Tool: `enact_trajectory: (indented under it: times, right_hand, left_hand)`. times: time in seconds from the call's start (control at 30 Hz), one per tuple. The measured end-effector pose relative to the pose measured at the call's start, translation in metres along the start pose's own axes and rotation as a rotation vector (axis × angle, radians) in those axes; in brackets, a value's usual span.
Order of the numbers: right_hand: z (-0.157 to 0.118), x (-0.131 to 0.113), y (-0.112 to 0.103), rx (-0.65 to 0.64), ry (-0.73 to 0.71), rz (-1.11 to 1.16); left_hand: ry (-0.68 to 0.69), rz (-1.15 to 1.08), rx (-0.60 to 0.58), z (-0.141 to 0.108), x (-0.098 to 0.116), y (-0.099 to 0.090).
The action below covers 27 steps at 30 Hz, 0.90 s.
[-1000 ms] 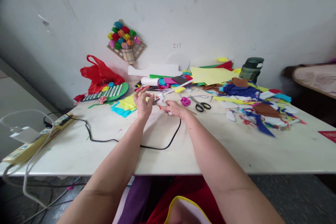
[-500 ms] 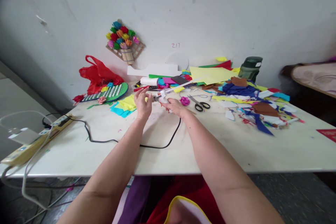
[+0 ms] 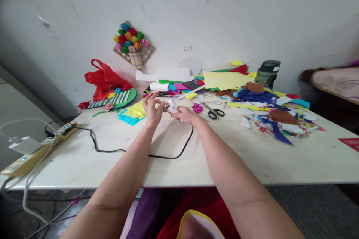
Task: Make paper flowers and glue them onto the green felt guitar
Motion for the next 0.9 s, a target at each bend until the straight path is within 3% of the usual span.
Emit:
enact_trajectory:
  times: [0.4,0.9]
  right_hand:
    - [-0.004,-0.01,0.004,0.105,0.042,-0.021]
    - [-0.004,-0.01,-0.001,0.186,0.028,-0.012]
  left_hand:
    - [0.042,-0.045,0.028,0.0,-0.004,0.003]
    - [0.142,-0.092,0.006,-0.008,0.009,0.003]
Point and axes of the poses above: each hand's wrist, its own z-axis towards the middle knuckle, its own y-axis out of the palm, x = y × z, the point moved 1 cm from there along z, towards the middle knuckle, and after that the axes turned 1 degree about -z, right-handed, at the moved point
